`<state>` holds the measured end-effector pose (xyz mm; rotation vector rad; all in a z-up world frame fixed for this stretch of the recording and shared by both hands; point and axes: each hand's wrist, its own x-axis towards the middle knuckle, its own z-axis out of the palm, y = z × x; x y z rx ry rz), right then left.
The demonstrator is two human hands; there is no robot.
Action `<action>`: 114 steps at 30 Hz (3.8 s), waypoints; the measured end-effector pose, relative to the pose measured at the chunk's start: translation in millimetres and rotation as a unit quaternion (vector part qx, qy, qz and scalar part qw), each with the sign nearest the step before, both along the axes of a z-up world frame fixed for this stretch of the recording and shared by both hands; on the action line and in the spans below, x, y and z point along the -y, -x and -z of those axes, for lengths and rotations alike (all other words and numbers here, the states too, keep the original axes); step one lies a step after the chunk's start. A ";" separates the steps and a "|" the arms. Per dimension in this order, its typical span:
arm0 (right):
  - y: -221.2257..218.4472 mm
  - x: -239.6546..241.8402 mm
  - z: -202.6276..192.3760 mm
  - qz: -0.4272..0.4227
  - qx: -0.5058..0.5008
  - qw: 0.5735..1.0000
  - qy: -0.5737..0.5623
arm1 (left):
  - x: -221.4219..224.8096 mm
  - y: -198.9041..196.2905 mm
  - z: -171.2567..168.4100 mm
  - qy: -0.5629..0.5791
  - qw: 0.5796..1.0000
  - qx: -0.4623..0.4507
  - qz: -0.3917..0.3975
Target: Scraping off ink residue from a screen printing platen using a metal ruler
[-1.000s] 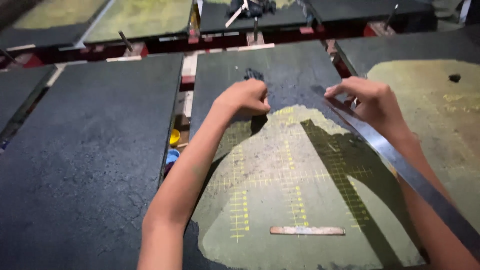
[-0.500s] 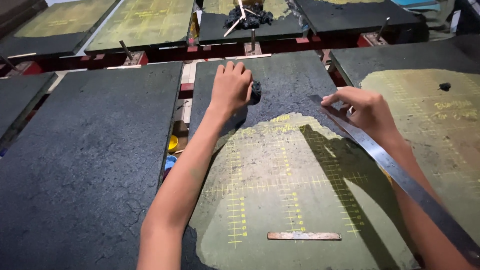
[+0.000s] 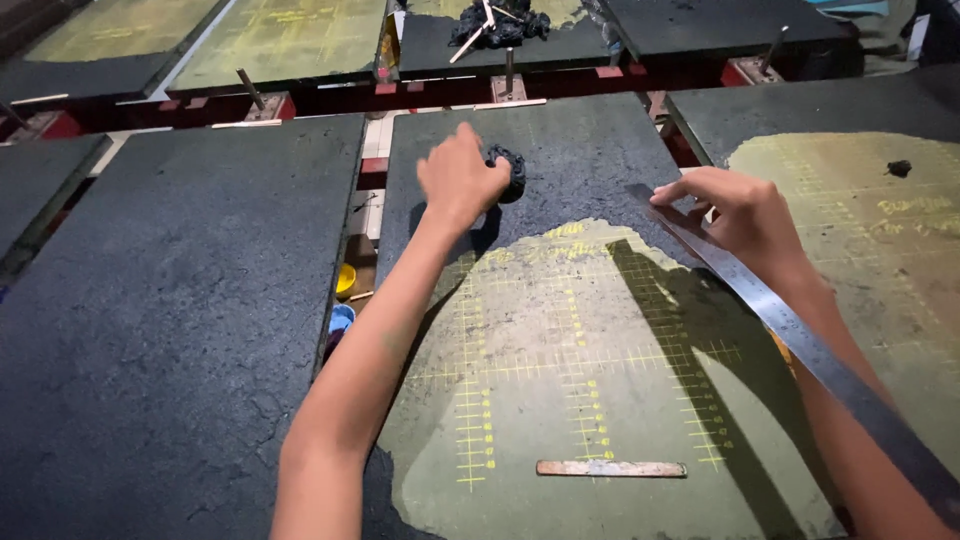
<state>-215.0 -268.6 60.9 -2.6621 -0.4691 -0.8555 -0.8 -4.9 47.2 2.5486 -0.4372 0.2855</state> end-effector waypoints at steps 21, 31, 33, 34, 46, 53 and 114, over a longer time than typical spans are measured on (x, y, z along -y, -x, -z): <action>5.3 -17.7 -10.6 -0.011 -0.037 0.999 -0.008 | -6.1 12.5 -6.8 0.106 0.983 -0.150 0.028; 29.1 -49.3 -44.1 0.010 0.098 0.985 0.145 | -12.2 -19.0 47.5 0.046 0.989 -0.018 0.138; 37.7 -60.6 -61.7 -0.019 0.086 0.981 0.171 | -13.7 -22.8 47.8 0.056 0.987 -0.013 0.150; 46.7 -72.7 -72.5 -0.023 0.084 0.981 0.171 | -14.8 -22.6 47.7 0.057 0.987 -0.015 0.147; -37.0 -62.8 41.5 -0.044 -0.083 0.986 0.136 | -9.1 -65.2 65.4 0.059 0.988 -0.065 0.127; -51.7 -70.1 49.4 0.074 0.057 0.967 0.238 | -25.2 -66.6 34.8 0.006 0.964 -0.153 0.218; -62.4 -67.4 77.0 0.015 0.123 0.984 0.125 | -46.7 6.7 82.7 -0.009 0.928 0.267 0.259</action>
